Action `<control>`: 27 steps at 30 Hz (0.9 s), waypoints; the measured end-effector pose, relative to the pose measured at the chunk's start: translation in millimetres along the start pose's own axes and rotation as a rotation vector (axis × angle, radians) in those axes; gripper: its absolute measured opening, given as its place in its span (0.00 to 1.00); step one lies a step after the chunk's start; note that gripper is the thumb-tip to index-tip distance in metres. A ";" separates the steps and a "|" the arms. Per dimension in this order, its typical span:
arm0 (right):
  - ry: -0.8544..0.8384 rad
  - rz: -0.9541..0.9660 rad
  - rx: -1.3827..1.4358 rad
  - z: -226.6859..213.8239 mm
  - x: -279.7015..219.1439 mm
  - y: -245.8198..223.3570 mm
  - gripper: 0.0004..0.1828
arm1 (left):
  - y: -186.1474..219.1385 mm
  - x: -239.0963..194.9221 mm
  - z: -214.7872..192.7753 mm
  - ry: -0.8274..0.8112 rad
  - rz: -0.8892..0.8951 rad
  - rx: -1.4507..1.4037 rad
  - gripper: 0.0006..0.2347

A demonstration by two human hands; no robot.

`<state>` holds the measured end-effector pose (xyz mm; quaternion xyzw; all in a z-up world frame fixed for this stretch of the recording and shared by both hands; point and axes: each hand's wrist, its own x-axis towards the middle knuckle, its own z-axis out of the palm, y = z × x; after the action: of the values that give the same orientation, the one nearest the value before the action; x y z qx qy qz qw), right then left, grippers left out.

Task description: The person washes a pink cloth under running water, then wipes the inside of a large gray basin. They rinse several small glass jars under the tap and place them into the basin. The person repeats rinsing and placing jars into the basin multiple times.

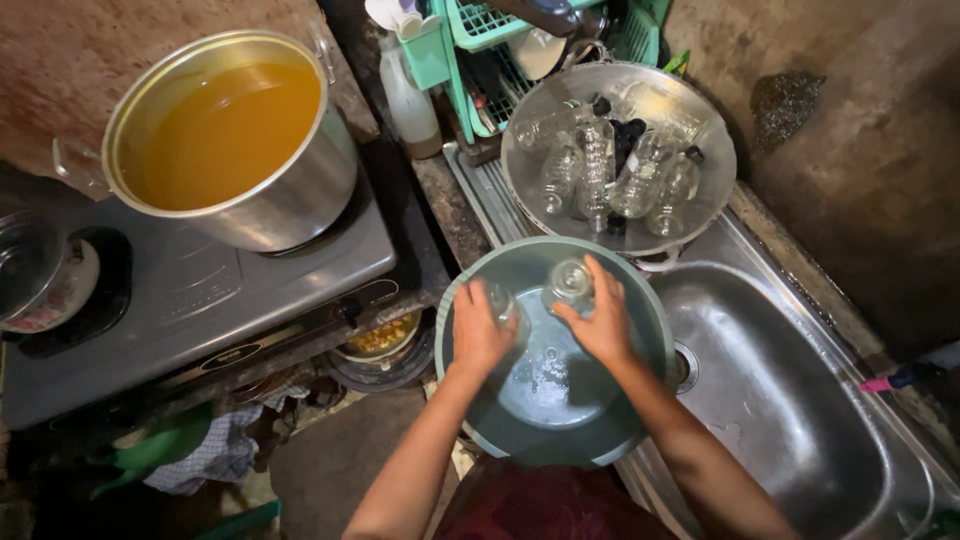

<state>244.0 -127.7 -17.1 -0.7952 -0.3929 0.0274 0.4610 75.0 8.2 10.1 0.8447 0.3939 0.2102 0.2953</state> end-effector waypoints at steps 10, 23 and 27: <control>-0.101 -0.053 -0.006 41.5 14.9 -0.9 0.55 | -28.7 11.5 28.5 0.207 0.140 -0.184 0.18; -0.021 -0.153 -0.084 51.3 -10.4 -3.9 0.61 | -45.3 7.0 22.6 0.138 0.168 -0.213 0.17; 0.001 0.005 -0.091 60.2 -17.3 3.4 0.53 | -37.9 19.3 9.3 0.115 0.256 -0.066 0.20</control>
<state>209.7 -97.0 -59.8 -0.8165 -0.3914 0.0103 0.4243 71.6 39.9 -19.6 0.8642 0.2922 0.3071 0.2709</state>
